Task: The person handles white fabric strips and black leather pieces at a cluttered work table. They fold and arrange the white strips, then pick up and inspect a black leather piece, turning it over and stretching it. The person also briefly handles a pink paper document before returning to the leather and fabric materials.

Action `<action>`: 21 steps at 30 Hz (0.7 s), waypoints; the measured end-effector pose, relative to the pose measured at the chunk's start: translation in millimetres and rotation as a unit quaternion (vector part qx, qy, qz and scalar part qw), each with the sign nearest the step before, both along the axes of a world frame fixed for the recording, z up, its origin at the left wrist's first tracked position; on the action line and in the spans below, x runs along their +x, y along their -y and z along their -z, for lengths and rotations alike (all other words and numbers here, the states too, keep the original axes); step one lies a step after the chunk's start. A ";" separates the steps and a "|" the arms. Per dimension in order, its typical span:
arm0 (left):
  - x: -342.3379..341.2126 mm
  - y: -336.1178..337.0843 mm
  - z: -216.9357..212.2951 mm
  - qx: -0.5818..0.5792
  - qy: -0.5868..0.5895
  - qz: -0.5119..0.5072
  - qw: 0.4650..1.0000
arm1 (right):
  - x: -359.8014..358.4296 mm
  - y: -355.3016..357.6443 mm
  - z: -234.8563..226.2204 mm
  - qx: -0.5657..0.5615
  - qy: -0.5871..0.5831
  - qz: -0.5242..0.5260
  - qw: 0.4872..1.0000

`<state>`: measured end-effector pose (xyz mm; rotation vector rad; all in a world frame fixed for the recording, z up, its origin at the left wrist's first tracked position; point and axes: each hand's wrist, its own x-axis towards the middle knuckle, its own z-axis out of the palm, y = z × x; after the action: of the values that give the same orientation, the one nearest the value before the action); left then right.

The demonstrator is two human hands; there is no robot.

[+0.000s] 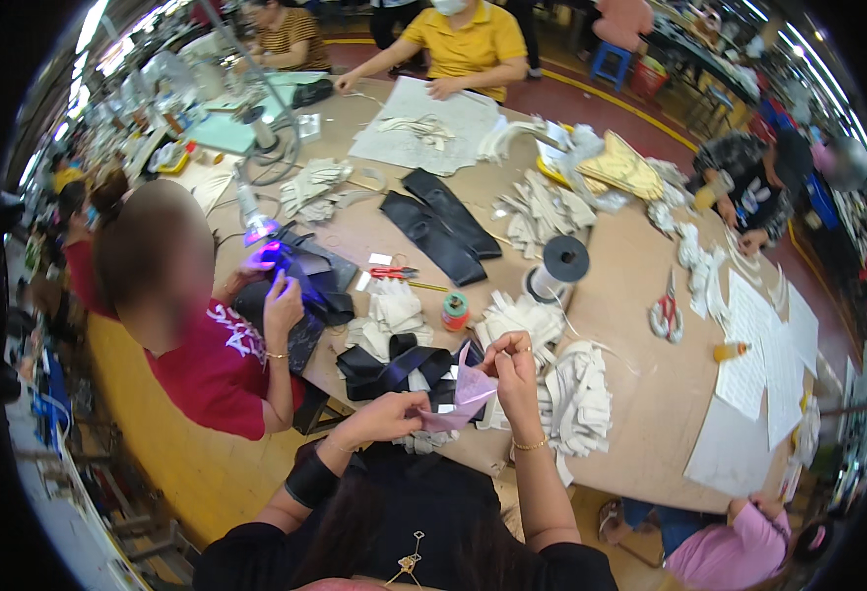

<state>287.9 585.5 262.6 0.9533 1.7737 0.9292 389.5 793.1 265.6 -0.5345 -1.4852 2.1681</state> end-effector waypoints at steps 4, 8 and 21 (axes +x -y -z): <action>3.1 -0.5 0.4 0.045 -0.034 -0.036 0.998 | -4.5 10.4 -1.7 -0.085 0.052 -0.098 0.990; -0.7 2.1 2.7 0.062 -0.014 -0.045 0.997 | 3.9 20.9 -5.7 -0.129 -0.071 -0.217 0.965; 15.2 5.7 13.2 0.234 0.065 -0.178 0.954 | 0.1 38.3 -0.2 -0.190 -0.036 -0.045 0.980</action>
<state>303.2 579.8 249.4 0.8410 1.6717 1.6593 389.6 754.8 265.8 -0.5146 -1.0780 2.5314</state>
